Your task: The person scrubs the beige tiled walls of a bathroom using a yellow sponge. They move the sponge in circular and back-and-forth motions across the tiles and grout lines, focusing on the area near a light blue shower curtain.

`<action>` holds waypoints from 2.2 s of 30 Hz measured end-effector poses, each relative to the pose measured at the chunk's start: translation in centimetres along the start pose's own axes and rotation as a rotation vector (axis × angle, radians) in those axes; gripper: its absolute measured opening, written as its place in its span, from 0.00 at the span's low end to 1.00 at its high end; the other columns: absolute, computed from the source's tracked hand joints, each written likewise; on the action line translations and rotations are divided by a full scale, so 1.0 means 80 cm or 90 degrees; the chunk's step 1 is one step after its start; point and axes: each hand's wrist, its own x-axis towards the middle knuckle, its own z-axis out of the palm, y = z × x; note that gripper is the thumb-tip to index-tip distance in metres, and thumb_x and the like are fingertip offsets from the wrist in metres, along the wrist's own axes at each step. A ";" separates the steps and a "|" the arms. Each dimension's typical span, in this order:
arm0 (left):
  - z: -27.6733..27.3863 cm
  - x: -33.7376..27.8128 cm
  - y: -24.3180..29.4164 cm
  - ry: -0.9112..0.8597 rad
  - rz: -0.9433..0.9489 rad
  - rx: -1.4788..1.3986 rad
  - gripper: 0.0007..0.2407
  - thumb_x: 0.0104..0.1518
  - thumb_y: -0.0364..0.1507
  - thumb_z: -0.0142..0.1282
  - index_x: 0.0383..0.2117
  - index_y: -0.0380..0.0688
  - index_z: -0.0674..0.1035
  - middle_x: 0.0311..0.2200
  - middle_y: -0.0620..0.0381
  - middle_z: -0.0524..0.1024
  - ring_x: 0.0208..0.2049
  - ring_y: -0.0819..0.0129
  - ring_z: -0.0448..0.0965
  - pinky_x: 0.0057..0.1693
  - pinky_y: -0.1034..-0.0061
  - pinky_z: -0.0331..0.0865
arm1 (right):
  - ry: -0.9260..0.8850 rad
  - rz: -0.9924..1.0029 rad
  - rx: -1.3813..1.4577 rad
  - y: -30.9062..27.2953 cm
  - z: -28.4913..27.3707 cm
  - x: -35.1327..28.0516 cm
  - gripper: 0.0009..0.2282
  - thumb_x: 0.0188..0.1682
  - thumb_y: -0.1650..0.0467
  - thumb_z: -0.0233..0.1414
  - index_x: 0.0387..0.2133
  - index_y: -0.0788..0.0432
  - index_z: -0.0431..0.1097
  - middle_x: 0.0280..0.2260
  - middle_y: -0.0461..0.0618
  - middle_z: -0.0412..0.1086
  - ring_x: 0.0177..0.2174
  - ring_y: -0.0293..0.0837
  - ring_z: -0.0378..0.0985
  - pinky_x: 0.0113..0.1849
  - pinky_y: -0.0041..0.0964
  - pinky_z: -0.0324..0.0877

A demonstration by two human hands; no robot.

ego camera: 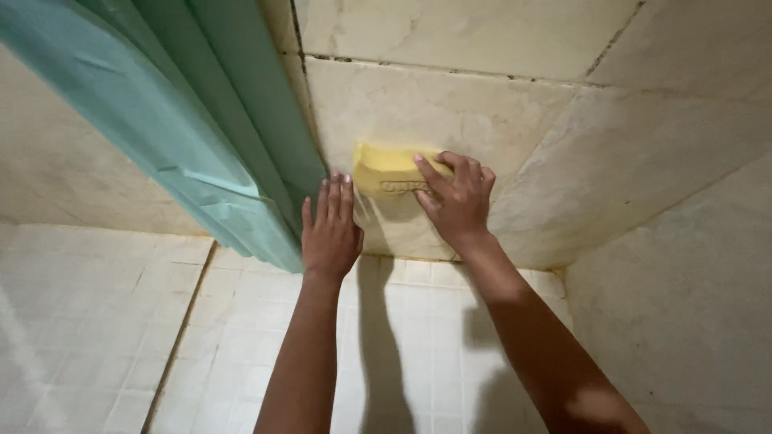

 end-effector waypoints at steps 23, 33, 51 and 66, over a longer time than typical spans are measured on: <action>-0.011 0.013 0.027 -0.019 0.059 0.070 0.35 0.56 0.32 0.50 0.73 0.52 0.49 0.74 0.59 0.45 0.73 0.62 0.50 0.70 0.49 0.48 | 0.001 0.046 -0.083 0.055 -0.029 -0.041 0.31 0.41 0.63 0.67 0.62 0.42 0.69 0.54 0.49 0.64 0.55 0.51 0.64 0.53 0.57 0.56; -0.014 0.015 0.042 -0.032 0.055 0.028 0.36 0.54 0.32 0.51 0.72 0.51 0.49 0.74 0.58 0.45 0.72 0.61 0.50 0.69 0.49 0.48 | 0.009 0.029 -0.103 0.063 -0.022 -0.023 0.29 0.49 0.65 0.65 0.65 0.44 0.65 0.57 0.56 0.61 0.56 0.54 0.62 0.54 0.58 0.54; -0.014 0.014 0.038 0.008 0.076 0.051 0.36 0.54 0.32 0.53 0.72 0.51 0.52 0.74 0.59 0.45 0.73 0.62 0.50 0.71 0.52 0.50 | 0.077 0.101 -0.058 0.044 -0.061 0.000 0.33 0.45 0.68 0.66 0.66 0.43 0.64 0.58 0.52 0.61 0.59 0.56 0.61 0.56 0.61 0.52; -0.014 0.016 0.041 -0.035 0.075 0.076 0.36 0.54 0.32 0.52 0.72 0.52 0.50 0.74 0.58 0.44 0.73 0.62 0.48 0.71 0.52 0.49 | -0.182 0.064 -0.115 0.102 0.020 -0.142 0.22 0.39 0.71 0.63 0.50 0.43 0.77 0.51 0.47 0.70 0.53 0.48 0.67 0.54 0.51 0.56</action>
